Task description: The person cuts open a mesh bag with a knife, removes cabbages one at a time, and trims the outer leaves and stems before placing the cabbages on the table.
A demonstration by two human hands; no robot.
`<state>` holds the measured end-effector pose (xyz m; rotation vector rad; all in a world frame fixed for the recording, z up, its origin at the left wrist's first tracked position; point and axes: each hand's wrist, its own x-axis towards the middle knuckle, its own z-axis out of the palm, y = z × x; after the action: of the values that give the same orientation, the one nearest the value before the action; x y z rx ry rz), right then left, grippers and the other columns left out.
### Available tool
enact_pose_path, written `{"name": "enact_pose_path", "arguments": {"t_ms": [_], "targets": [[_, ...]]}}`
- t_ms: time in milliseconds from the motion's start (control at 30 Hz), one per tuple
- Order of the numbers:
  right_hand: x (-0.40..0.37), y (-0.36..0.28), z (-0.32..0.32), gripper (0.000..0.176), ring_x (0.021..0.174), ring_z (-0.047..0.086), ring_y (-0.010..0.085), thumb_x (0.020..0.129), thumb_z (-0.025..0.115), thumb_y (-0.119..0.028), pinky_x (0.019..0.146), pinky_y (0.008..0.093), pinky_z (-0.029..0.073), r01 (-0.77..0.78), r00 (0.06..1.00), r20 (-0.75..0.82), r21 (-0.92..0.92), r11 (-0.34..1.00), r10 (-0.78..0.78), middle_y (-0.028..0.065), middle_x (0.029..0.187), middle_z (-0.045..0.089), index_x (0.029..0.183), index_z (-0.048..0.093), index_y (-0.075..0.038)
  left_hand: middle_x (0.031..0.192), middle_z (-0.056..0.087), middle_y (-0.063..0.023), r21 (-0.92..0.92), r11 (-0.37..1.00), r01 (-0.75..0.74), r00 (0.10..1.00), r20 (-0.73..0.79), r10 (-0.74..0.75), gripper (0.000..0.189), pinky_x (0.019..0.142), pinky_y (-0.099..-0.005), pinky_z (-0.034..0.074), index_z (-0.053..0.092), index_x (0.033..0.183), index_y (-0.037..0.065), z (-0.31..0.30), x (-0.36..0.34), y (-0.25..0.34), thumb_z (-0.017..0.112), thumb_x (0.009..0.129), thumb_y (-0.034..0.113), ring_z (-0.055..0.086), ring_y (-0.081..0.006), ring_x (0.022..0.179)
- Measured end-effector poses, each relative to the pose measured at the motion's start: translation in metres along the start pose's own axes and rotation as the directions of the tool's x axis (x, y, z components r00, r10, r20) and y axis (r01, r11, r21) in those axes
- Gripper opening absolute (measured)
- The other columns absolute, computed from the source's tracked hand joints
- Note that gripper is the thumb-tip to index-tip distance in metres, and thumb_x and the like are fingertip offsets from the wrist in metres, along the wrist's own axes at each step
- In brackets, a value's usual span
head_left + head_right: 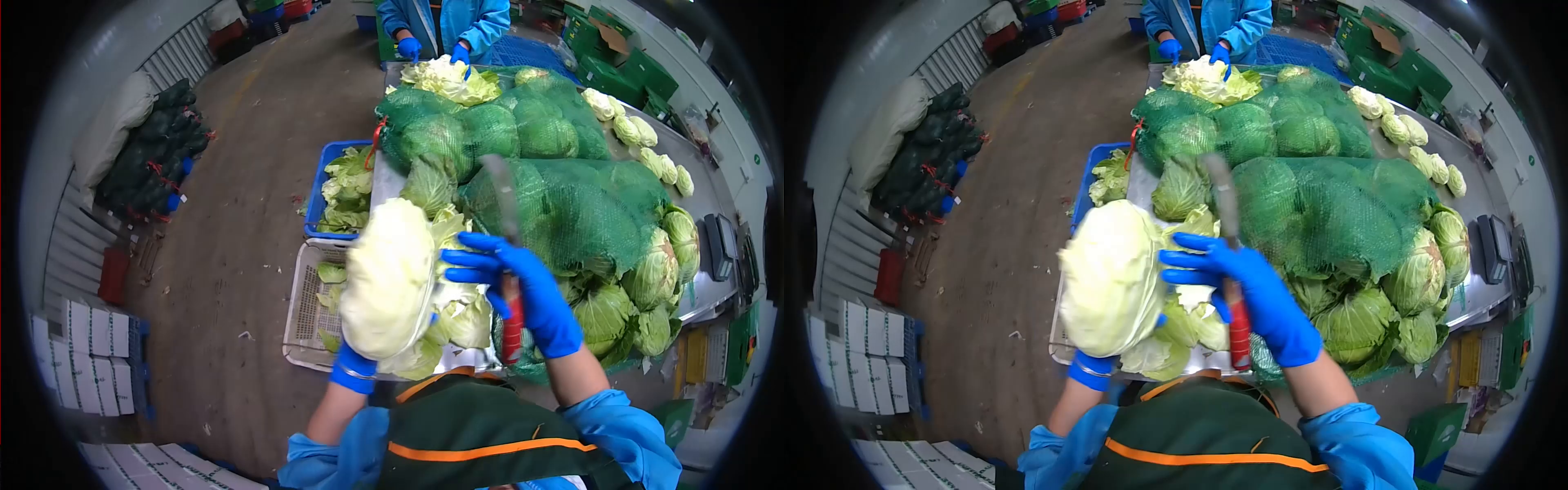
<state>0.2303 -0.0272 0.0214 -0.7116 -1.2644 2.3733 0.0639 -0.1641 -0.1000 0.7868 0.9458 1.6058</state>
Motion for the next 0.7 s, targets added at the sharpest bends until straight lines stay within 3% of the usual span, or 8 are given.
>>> {"name": "enact_pose_path", "arguments": {"t_ms": [100,167,400,533,567,600,633,700], "targets": [[-0.006,0.0,-0.028,0.048,0.092,0.063,0.0212,0.089,0.049,-0.032,0.052,0.0199,0.045,0.079,0.964,-0.233,-0.211,0.974,-0.129,0.0178,0.108,0.061,0.119,0.048,0.004,0.144,0.026,-0.0072,0.519,0.809,-0.277,0.958,0.213,0.191,0.061,0.11,-0.0359,0.017,0.018,0.141,0.011,0.049,-0.001,0.004,0.044,0.092,0.036,0.022,-0.0216,0.133],[-0.019,0.005,-0.027,0.045,0.088,0.063,0.0201,0.089,0.05,-0.03,0.052,0.0203,0.045,0.091,0.945,-0.284,-0.243,0.966,-0.161,0.0172,0.105,0.062,0.118,0.05,0.004,0.144,0.025,-0.0094,0.205,0.976,-0.075,0.989,0.142,0.046,0.066,0.109,-0.0355,0.018,0.019,0.141,0.011,0.054,0.005,-0.011,0.045,0.089,0.043,0.023,-0.0219,0.133],[-0.074,0.013,-0.019,0.031,0.081,0.063,0.015,0.087,0.053,-0.019,0.053,0.0208,0.044,0.106,0.827,-0.512,-0.266,0.958,-0.234,0.013,0.098,0.065,0.11,0.058,0.001,0.142,0.027,-0.0128,0.601,0.792,-0.106,0.986,0.166,0.006,0.066,0.104,-0.039,0.029,0.022,0.14,0.011,0.06,0.021,-0.024,0.045,0.089,0.046,0.028,-0.0273,0.13],[-0.086,0.015,-0.035,0.068,0.119,0.045,0.0219,0.083,0.061,-0.019,0.073,0.0268,0.048,0.331,0.896,-0.264,-0.142,0.933,-0.358,0.0143,0.134,0.041,0.138,0.025,-0.005,0.142,0.028,-0.0143,0.864,0.472,-0.174,0.977,0.212,-0.028,0.066,0.102,-0.0405,0.033,0.023,0.14,0.012,0.092,0.04,-0.013,0.045,0.088,0.047,0.03,-0.0295,0.129],[-0.09,0.013,-0.042,0.079,0.125,0.039,0.023,0.081,0.063,-0.02,0.08,0.0291,0.047,0.349,0.912,-0.214,-0.047,0.936,-0.35,0.0139,0.138,0.036,0.142,0.015,-0.007,0.141,0.029,-0.0139,0.181,0.981,0.071,0.997,0.026,-0.077,0.065,0.103,-0.0391,0.031,0.024,0.139,0.011,0.108,0.046,-0.01,0.048,0.088,0.043,0.032,-0.0289,0.128],[-0.096,0.012,-0.051,0.089,0.127,0.036,0.0228,0.078,0.066,-0.021,0.088,0.0332,0.043,0.308,0.929,-0.229,0.045,0.95,-0.291,0.0145,0.138,0.036,0.143,0.007,-0.009,0.141,0.03,-0.0135,-0.661,0.727,0.185,0.96,-0.036,-0.277,0.064,0.104,-0.0376,0.03,0.025,0.139,0.01,0.122,0.054,-0.011,0.051,0.089,0.039,0.034,-0.0283,0.126],[-0.102,0.014,-0.063,0.083,0.111,0.051,0.0202,0.078,0.067,-0.024,0.078,0.0305,0.048,0.321,0.912,-0.268,-0.003,0.947,-0.31,0.0132,0.129,0.045,0.141,0.016,-0.007,0.14,0.029,-0.0102,-0.45,0.892,0.026,0.958,-0.243,-0.151,0.064,0.106,-0.0358,0.025,0.023,0.14,0.008,0.138,0.069,-0.021,0.056,0.088,0.024,0.032,-0.0245,0.127],[-0.115,0.028,-0.108,0.069,0.084,0.057,0.0129,0.077,0.069,-0.025,0.063,0.0273,0.049,0.268,0.875,-0.434,0.07,0.961,-0.212,0.0075,0.11,0.055,0.133,0.032,-0.008,0.141,0.026,-0.0087,0.176,0.973,-0.148,0.965,-0.191,0.181,0.065,0.106,-0.0347,0.023,0.02,0.141,0.006,0.19,0.075,-0.016,0.056,0.087,0.016,0.028,-0.0227,0.129]]}}
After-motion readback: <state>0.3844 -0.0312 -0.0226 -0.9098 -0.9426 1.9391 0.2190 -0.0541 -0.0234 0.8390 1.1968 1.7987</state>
